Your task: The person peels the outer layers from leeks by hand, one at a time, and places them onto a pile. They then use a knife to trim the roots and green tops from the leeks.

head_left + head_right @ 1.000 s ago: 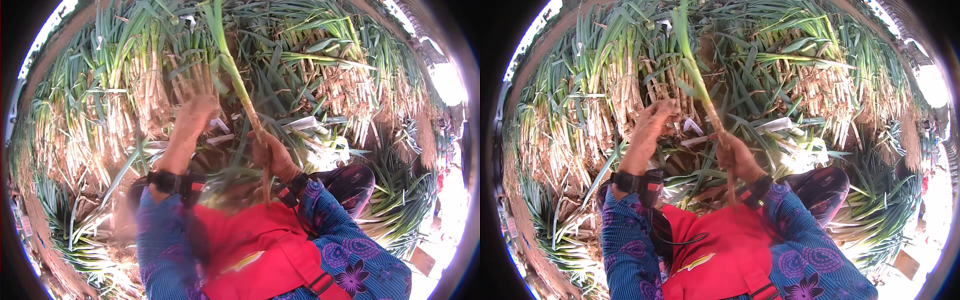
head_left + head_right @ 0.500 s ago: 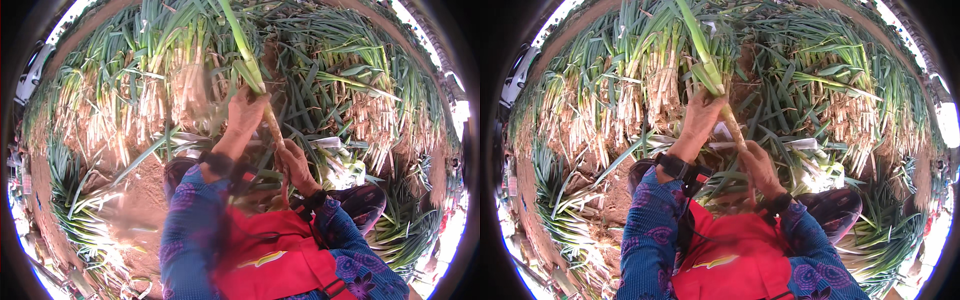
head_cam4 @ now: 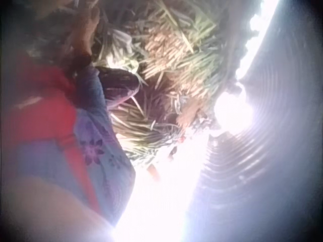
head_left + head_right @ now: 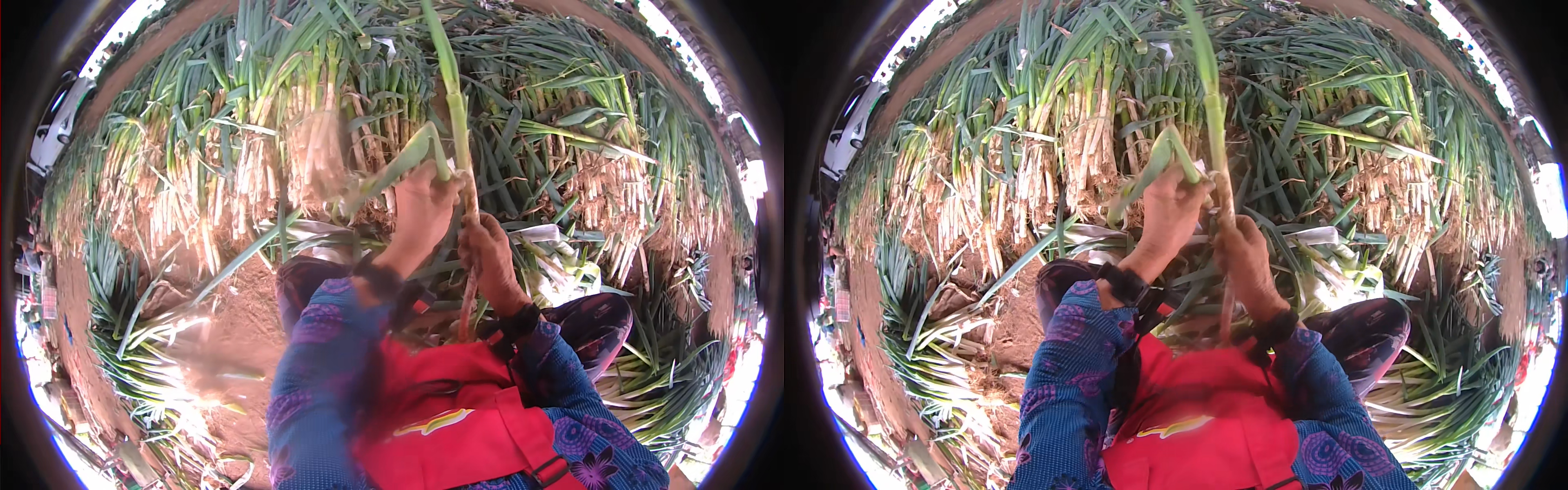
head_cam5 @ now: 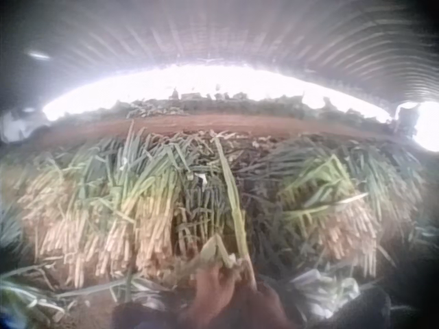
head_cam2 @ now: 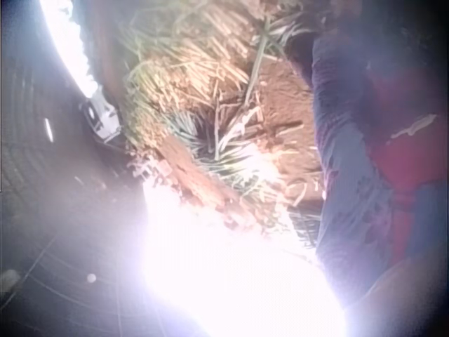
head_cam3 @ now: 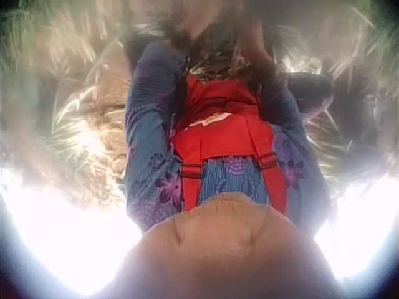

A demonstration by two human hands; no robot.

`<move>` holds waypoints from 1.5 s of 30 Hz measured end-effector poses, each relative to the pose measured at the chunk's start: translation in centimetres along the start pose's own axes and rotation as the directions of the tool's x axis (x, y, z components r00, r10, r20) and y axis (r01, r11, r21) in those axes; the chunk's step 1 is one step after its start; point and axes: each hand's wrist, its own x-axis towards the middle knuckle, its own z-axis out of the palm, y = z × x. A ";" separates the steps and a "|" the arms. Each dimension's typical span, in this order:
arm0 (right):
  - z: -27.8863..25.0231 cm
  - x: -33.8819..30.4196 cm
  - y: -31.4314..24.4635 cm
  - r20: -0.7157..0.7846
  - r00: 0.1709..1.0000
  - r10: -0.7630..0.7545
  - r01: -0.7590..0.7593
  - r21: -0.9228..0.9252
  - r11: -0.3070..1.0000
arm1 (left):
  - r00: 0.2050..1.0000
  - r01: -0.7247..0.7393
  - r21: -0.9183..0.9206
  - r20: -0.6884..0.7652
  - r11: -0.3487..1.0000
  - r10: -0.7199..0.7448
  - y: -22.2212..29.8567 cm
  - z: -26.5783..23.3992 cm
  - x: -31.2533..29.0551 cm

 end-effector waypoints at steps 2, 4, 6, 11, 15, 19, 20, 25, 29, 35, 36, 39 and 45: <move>-2.4 1.4 -0.1 -0.069 0.998 0.005 0.000 0.072 0.997 | 0.930 0.365 -0.360 0.185 0.859 -0.317 0.9 0.2 -0.6; -5.7 3.0 0.3 -0.036 0.998 0.050 -0.040 0.244 0.969 | 0.878 0.409 -0.067 0.300 0.910 -0.373 1.0 -2.1 0.3; -5.7 3.1 1.0 -0.059 0.996 -0.063 0.072 0.158 0.985 | 0.730 0.437 0.213 0.484 0.874 -0.483 -2.0 -5.3 0.6; -5.9 0.9 -1.4 0.052 0.993 -0.104 0.102 0.039 0.994 | 0.458 -0.247 0.619 0.752 0.745 -0.474 0.9 -4.9 0.2; -4.4 -0.8 -0.5 0.161 0.971 -0.179 0.217 -0.258 0.942 | 0.804 0.380 0.098 0.456 0.920 -0.381 -0.5 -4.5 2.6; -4.1 -1.9 1.3 0.207 0.974 -0.093 0.170 -0.398 0.902 | 0.880 0.474 -0.435 0.217 0.766 -0.422 0.5 -5.1 3.9; -3.8 -1.7 1.5 0.223 0.971 -0.085 0.169 -0.396 0.903 | 0.876 0.471 -0.443 0.137 0.763 -0.462 0.5 -5.5 3.8; -1.7 0.6 -1.6 0.242 0.946 -0.216 0.311 -0.494 0.812 | 0.859 0.512 -0.352 0.199 0.783 -0.472 1.4 -4.8 2.8; 2.3 3.6 -4.0 0.376 0.882 -0.284 0.436 -0.425 0.793 | 0.931 0.342 -0.368 0.259 0.865 -0.258 -0.1 -5.2 1.9; 2.9 3.4 -6.0 0.412 0.902 -0.130 0.327 -0.456 0.828 | 0.969 0.228 -0.213 0.147 0.950 -0.200 0.5 -3.5 0.4; 1.8 4.1 -5.7 0.440 0.886 -0.145 0.369 -0.482 0.795 | 0.961 0.238 -0.194 0.192 0.952 -0.201 0.7 -3.6 0.2; 2.7 3.5 -5.5 0.498 0.859 -0.122 0.392 -0.484 0.783 | 0.968 0.212 -0.104 0.159 0.972 -0.194 1.4 -4.8 -0.7; 2.3 4.9 -3.3 0.480 0.860 -0.175 0.418 -0.465 0.781 | 0.966 0.230 -0.116 0.151 0.966 -0.212 0.6 -4.6 -1.4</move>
